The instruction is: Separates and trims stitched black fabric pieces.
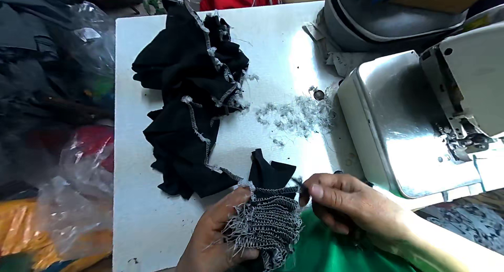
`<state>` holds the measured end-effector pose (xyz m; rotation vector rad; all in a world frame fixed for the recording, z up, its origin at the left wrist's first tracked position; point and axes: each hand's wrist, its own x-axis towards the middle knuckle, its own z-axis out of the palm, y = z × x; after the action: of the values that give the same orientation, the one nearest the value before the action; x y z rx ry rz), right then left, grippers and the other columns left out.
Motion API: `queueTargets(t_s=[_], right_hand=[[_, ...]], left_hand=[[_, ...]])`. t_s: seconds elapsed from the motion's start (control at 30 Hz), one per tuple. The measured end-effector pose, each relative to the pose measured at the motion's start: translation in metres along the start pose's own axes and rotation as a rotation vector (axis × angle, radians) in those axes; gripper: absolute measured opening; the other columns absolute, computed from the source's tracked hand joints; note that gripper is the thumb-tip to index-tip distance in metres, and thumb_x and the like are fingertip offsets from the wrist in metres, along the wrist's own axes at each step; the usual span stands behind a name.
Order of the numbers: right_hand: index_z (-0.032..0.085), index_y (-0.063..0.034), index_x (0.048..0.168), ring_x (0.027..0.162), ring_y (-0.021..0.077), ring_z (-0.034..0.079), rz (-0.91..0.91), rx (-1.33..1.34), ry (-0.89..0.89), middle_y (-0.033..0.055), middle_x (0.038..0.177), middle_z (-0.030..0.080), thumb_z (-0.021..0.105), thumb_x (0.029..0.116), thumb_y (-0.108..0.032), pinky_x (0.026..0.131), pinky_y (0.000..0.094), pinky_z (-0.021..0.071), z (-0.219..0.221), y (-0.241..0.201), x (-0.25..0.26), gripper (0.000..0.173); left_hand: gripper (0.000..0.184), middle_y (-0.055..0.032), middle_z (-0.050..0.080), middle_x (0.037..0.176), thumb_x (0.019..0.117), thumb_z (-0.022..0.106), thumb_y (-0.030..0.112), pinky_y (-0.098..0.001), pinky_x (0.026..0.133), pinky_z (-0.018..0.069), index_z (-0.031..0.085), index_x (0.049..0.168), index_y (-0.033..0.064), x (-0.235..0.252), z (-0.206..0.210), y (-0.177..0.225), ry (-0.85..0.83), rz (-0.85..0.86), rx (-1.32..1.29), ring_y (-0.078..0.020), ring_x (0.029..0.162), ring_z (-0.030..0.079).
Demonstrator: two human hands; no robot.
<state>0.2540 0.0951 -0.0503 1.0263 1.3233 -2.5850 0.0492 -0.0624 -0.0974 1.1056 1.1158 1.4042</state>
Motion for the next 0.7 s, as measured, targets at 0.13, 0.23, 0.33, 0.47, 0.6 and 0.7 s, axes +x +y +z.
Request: queueTargets(t_s=[0.13,0.23,0.33,0.47,0.6,0.7], right_hand=[[0.067,-0.0161,0.100,0.048,-0.0077,0.042,-0.231,-0.041,0.268,-0.0135,0.060,0.051,0.041,0.1085,-0.027,0.045,0.0084,0.0358,-0.006,0.000,0.003,0.029],[0.066,-0.0198,0.114,0.046,-0.0039,0.041,-0.301,-0.052,0.395,-0.0107,0.062,0.050,0.038,0.1091,-0.041,0.042,0.0108,0.0362,-0.012,-0.005,0.005,0.035],[0.065,-0.0161,0.120,0.047,-0.0045,0.041,-0.252,-0.199,0.353,-0.0104,0.070,0.057,0.035,0.1094,-0.041,0.042,0.0109,0.0356,-0.011,-0.004,0.007,0.040],[0.069,-0.0087,0.116,0.053,-0.0040,0.048,0.141,-0.419,0.062,-0.0070,0.080,0.067,0.050,0.1064,-0.040,0.049,0.0144,0.0391,-0.019,0.006,0.029,0.038],[0.067,-0.0051,0.108,0.058,-0.0014,0.053,0.200,-0.405,0.121,-0.0033,0.080,0.066,0.059,0.1040,-0.022,0.054,0.0165,0.0454,-0.033,0.027,0.054,0.019],[0.070,-0.0069,0.122,0.077,0.0049,0.061,-0.210,-0.480,0.422,0.0011,0.109,0.070,0.059,0.0988,-0.010,0.069,0.0276,0.0505,-0.036,0.028,0.061,0.026]], left_hand=[[0.046,0.0265,0.062,0.135,0.0922,0.068,0.047,-0.0125,0.102,0.0474,0.063,0.137,0.0366,-0.004,-0.004,-0.003,0.019,-0.013,0.014,0.0113,0.121,0.056],[0.047,0.0230,0.060,0.134,0.0905,0.070,0.050,-0.0126,0.099,0.0484,0.065,0.134,0.0341,-0.007,-0.010,-0.007,0.035,-0.013,0.042,0.0076,0.120,0.056],[0.044,0.0244,0.056,0.136,0.0875,0.072,0.053,-0.0123,0.100,0.0471,0.068,0.128,0.0366,-0.013,-0.011,-0.005,0.079,-0.012,0.148,0.0072,0.123,0.053],[0.040,0.0289,0.054,0.137,0.0874,0.069,0.059,-0.0143,0.106,0.0433,0.069,0.123,0.0403,-0.022,-0.008,0.001,0.181,-0.036,0.305,0.0085,0.129,0.048],[0.046,0.0269,0.059,0.137,0.0890,0.066,0.060,-0.0182,0.109,0.0440,0.067,0.129,0.0377,-0.034,-0.008,0.007,0.262,-0.048,0.308,0.0066,0.130,0.050],[0.041,0.0292,0.062,0.131,0.0916,0.064,0.058,-0.0173,0.108,0.0442,0.067,0.127,0.0377,-0.044,-0.009,0.018,0.263,-0.056,0.273,0.0106,0.124,0.054]])
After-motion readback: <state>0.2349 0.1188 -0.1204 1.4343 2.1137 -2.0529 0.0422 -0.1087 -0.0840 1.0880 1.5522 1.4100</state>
